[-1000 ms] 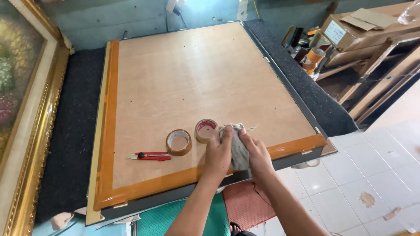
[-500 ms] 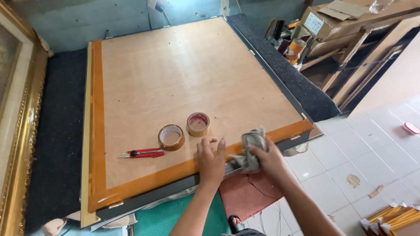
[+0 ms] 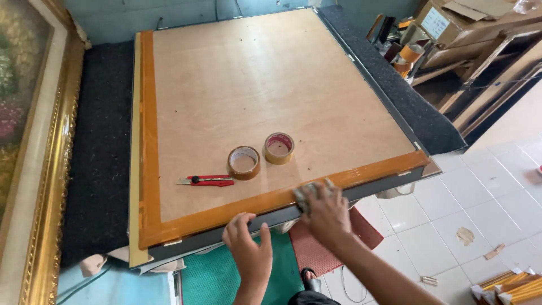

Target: Applying brown adhesive tape to the edge of a picture frame backing board and smoothing it down with a cloth.

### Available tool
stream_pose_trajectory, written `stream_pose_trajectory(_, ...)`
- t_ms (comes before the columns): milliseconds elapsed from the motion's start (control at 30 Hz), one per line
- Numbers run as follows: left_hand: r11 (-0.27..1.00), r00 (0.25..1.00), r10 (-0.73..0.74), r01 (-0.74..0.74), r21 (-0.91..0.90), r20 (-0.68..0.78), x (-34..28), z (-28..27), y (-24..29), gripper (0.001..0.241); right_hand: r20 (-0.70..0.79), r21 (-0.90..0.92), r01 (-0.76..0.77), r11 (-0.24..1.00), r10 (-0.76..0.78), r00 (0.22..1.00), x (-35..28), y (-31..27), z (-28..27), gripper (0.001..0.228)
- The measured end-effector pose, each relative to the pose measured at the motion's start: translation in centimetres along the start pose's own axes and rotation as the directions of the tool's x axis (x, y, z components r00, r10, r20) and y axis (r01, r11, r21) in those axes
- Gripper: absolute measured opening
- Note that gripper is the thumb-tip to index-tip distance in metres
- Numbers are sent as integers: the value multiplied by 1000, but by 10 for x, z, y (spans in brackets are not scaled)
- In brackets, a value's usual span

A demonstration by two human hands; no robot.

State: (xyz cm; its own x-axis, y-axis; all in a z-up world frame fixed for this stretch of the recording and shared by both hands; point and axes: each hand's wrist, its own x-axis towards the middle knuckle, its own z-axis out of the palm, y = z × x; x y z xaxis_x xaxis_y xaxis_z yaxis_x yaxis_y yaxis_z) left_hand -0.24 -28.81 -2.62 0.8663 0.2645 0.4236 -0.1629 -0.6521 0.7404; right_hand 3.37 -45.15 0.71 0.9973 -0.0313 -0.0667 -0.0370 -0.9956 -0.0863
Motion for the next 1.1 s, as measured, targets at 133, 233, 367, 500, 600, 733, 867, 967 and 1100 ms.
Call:
stream_pose_trajectory(133,999,995,2,2,38,-96,-3,-16,-14,27,42,56,242,969,-244,969,-6,-88,0,46)
stream_pose_trajectory(233,999,989,8,-1,46,-150,-4,-25,-18,20,-235,-37,448,893,-444,865,-3,-117,12,31)
stream_pose_trajectory(367,992,990,-81,92,92,-118,-9,-22,-30,29,-98,178,329,927,-316,944,9,-95,-2,22)
stream_pose_trajectory(500,994,998,-39,43,105,-39,-15,-22,-36,34,-10,220,-54,974,58,998,24,-9,-7,21)
stream_pose_trajectory(600,994,997,-71,71,88,-1,-26,-18,-44,29,63,219,-360,907,355,933,28,61,-38,22)
stream_pose_trajectory(733,989,986,-128,135,-63,104,-40,-11,-61,20,36,236,-471,850,477,878,40,121,-50,24)
stream_pose_trajectory(867,937,846,-333,346,45,417,-48,-6,-68,12,13,279,-509,815,526,850,43,110,-47,25)
stream_pose_trajectory(967,890,636,-451,367,269,626,-51,-5,-75,15,33,295,-440,848,451,892,41,67,-37,21)
stream_pose_trajectory(1100,836,613,-549,400,377,568,-104,24,-145,14,146,328,-173,929,132,981,28,-8,-38,25)
